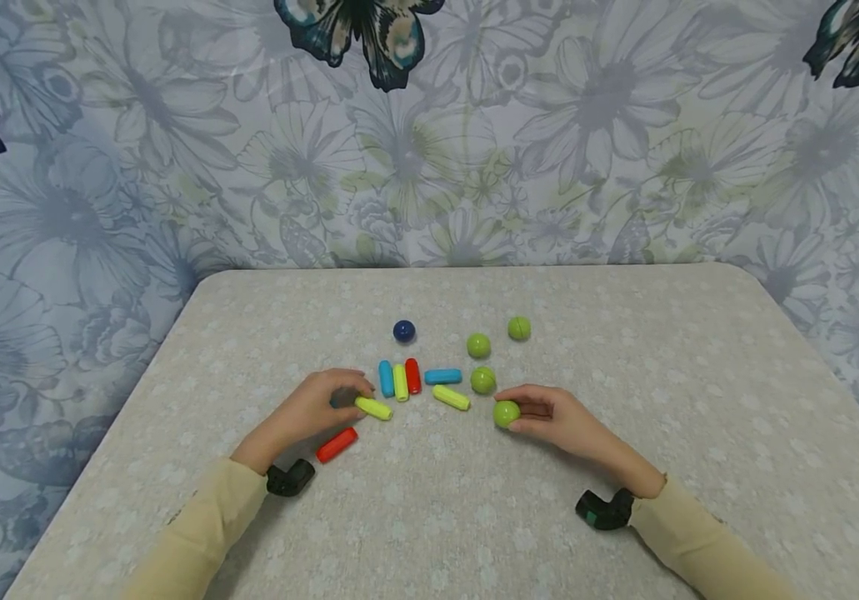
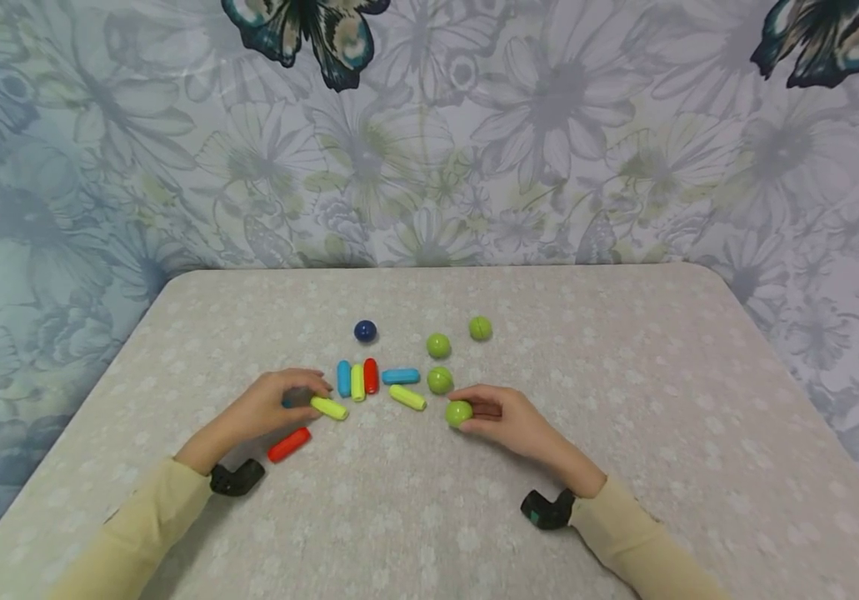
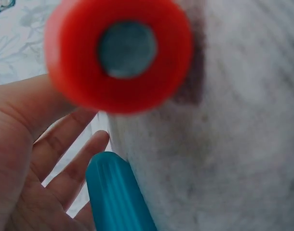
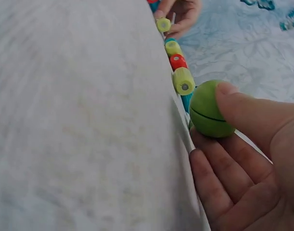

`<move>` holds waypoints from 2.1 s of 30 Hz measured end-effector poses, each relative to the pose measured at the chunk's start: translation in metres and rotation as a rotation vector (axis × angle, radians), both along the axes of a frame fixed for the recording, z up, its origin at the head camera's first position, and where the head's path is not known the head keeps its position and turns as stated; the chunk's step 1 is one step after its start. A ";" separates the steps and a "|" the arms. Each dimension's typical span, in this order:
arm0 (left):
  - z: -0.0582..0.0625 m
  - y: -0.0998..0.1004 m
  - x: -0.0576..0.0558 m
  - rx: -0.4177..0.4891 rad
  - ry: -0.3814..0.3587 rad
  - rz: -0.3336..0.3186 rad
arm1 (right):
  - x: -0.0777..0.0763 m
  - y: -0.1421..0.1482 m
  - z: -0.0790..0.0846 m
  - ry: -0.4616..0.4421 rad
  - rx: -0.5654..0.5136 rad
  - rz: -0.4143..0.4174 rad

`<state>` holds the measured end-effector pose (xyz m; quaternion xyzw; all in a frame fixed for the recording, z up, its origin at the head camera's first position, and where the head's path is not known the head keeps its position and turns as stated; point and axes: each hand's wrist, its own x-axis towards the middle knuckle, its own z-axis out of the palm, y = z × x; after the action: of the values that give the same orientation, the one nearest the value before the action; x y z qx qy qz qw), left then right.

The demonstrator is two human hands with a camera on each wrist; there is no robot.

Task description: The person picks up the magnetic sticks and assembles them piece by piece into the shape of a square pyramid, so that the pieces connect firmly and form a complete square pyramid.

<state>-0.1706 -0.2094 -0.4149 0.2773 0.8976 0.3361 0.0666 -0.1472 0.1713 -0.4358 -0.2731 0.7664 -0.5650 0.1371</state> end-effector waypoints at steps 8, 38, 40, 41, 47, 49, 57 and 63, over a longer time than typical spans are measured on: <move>0.007 0.003 0.008 -0.030 0.005 0.083 | -0.004 0.004 -0.011 -0.020 -0.026 -0.012; -0.001 0.115 0.039 0.029 -0.031 0.043 | 0.009 0.000 -0.002 0.145 0.167 -0.092; -0.001 0.115 0.039 0.036 -0.032 0.040 | 0.011 -0.001 -0.001 0.160 0.179 -0.098; -0.002 0.115 0.038 0.039 -0.032 0.038 | 0.012 -0.003 -0.001 0.165 0.179 -0.098; -0.006 0.112 0.038 0.085 -0.039 0.036 | 0.019 -0.017 -0.001 0.182 0.136 -0.078; -0.008 0.111 0.038 0.106 -0.036 0.039 | 0.020 -0.020 -0.002 0.186 0.126 -0.072; -0.009 0.111 0.038 0.192 -0.046 0.032 | 0.018 -0.017 -0.008 0.196 0.139 -0.085; -0.007 0.113 0.035 0.248 -0.080 0.020 | 0.022 -0.012 0.004 0.181 0.157 -0.099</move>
<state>-0.1361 -0.0969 -0.4215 0.2608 0.8485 0.4560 0.0644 -0.1255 0.1592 -0.4317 -0.2732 0.8300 -0.4825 0.0601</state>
